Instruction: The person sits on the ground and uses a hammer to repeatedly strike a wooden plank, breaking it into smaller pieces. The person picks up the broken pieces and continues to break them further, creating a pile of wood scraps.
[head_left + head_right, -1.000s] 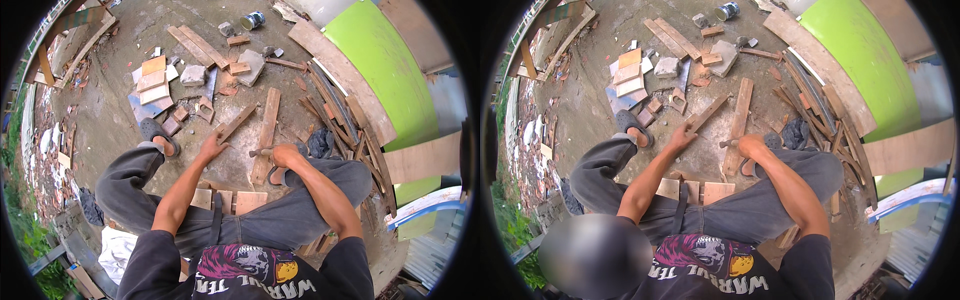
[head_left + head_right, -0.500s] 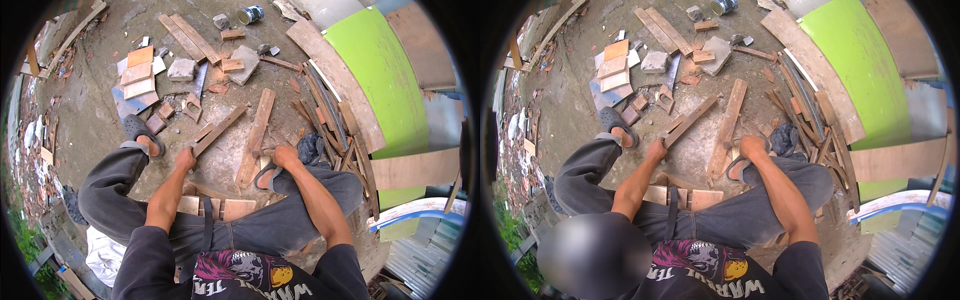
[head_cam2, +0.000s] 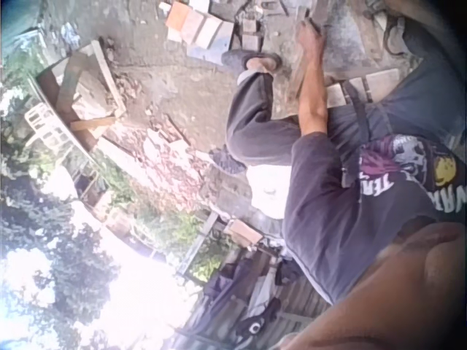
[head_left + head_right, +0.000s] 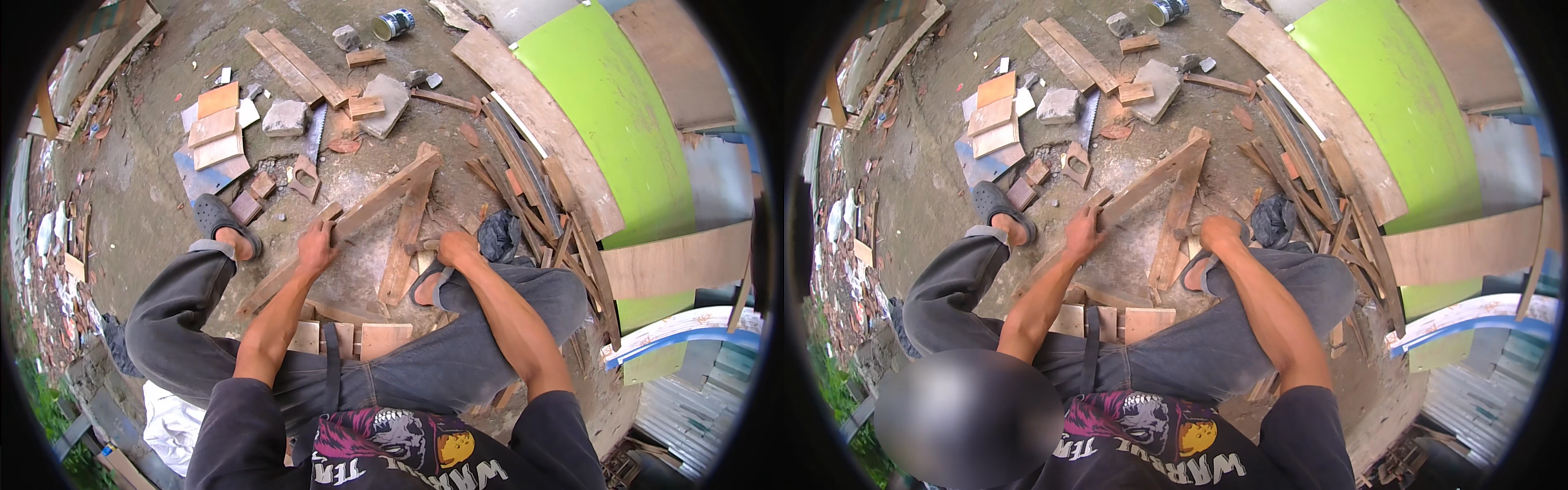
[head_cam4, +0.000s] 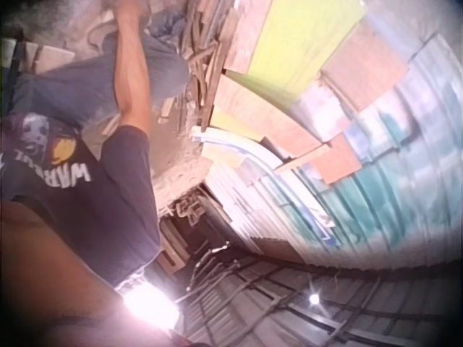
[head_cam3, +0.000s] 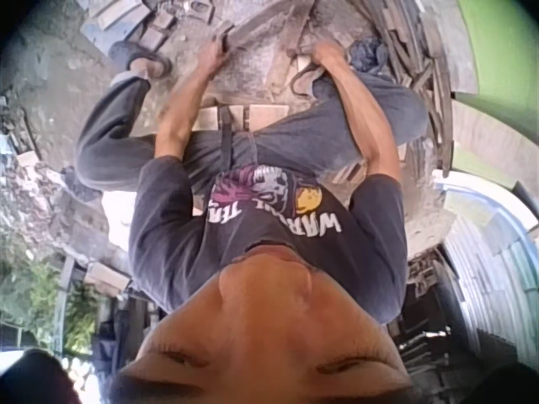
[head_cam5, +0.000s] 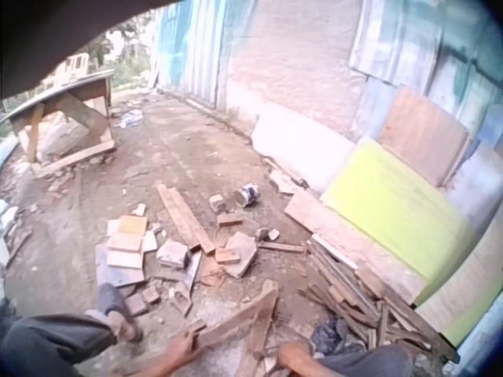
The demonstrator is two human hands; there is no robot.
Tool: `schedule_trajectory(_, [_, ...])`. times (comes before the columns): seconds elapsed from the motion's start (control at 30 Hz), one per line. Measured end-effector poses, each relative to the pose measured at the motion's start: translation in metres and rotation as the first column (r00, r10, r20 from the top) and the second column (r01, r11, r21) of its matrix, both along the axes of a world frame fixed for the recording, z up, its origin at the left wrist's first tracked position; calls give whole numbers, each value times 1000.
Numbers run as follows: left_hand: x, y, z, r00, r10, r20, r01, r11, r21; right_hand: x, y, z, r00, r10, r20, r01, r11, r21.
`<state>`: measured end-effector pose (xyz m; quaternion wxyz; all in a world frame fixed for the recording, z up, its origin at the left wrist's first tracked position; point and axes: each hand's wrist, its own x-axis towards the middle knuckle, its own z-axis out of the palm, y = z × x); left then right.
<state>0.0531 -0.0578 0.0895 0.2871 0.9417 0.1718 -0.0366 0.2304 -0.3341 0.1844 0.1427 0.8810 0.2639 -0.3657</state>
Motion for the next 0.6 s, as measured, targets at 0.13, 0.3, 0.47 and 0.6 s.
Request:
schedule_trajectory(0.13, [6,-7,5,997,6,-78,0,997,79,-2,1,6,996,-88,-4,88,996,-24])
schedule_trajectory(0.3, [3,5,-10,956,-36,-293,32,999,-19,-6,-3,6,989,-146,19,146,989,15])
schedule_trajectory(0.47, [-2,5,-20,948,-140,-285,143,990,-13,-5,-9,2,993,-115,23,114,993,26])
schedule_trajectory(0.6, [-6,-3,-27,979,-30,-204,29,1000,-11,-3,-5,3,993,-115,13,115,993,36])
